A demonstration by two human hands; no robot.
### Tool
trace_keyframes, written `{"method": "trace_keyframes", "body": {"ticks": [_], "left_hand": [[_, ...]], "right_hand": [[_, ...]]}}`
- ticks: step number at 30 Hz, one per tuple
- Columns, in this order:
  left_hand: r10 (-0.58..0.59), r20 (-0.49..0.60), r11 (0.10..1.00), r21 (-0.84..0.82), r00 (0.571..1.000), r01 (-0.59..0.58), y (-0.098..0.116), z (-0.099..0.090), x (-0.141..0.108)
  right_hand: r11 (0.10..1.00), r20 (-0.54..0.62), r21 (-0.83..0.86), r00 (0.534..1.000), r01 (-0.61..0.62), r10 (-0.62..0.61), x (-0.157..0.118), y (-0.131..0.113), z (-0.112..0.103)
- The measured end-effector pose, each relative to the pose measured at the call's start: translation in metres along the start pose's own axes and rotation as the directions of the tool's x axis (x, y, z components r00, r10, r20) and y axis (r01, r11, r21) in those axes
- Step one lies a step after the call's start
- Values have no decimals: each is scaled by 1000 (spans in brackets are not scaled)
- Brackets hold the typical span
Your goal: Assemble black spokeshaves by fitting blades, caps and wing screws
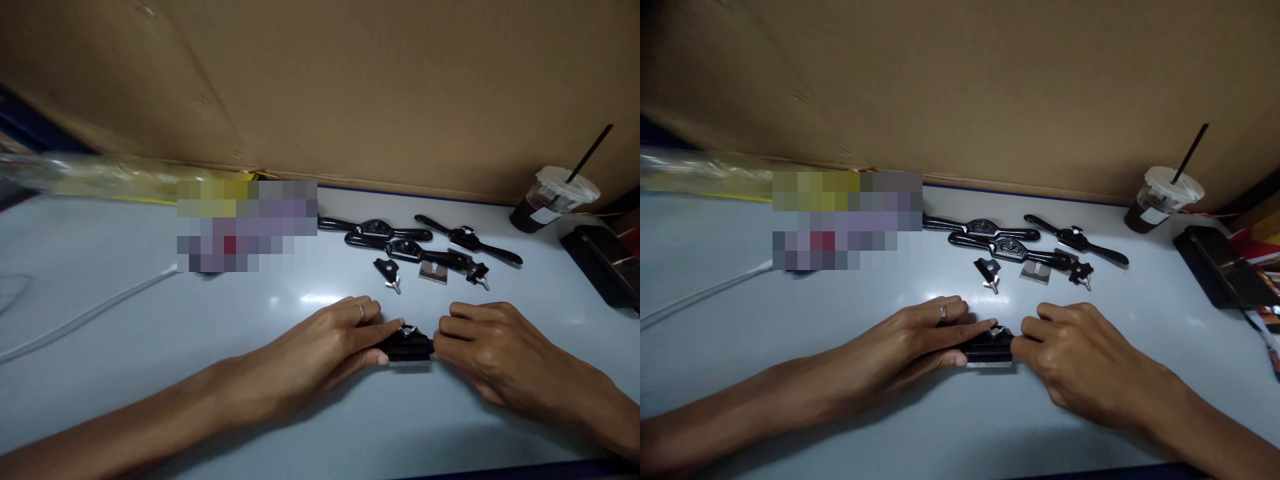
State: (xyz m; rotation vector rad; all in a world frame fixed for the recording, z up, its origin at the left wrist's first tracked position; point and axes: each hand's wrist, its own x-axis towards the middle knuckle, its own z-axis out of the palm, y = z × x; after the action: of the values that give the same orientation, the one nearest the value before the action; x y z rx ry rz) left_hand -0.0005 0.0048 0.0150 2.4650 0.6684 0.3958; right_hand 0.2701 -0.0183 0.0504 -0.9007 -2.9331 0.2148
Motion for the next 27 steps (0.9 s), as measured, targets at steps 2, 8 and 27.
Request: {"method": "trace_keyframes", "body": {"ticks": [2,8,27], "left_hand": [[-7,-7,1000,-6,1000,7,0,1,0],[-1,-3,1000,21,1000,1,1,0,-1],[11,-43,997,78,999,-8,-3,5,-6]], "right_hand": [[1000,-3,-11,1000,5,-5,0,-1,0],[999,-9,-32,1000,0,0,-2,-2,1],[981,76,-35,979,-189,191,-8,-1,-6]]}}
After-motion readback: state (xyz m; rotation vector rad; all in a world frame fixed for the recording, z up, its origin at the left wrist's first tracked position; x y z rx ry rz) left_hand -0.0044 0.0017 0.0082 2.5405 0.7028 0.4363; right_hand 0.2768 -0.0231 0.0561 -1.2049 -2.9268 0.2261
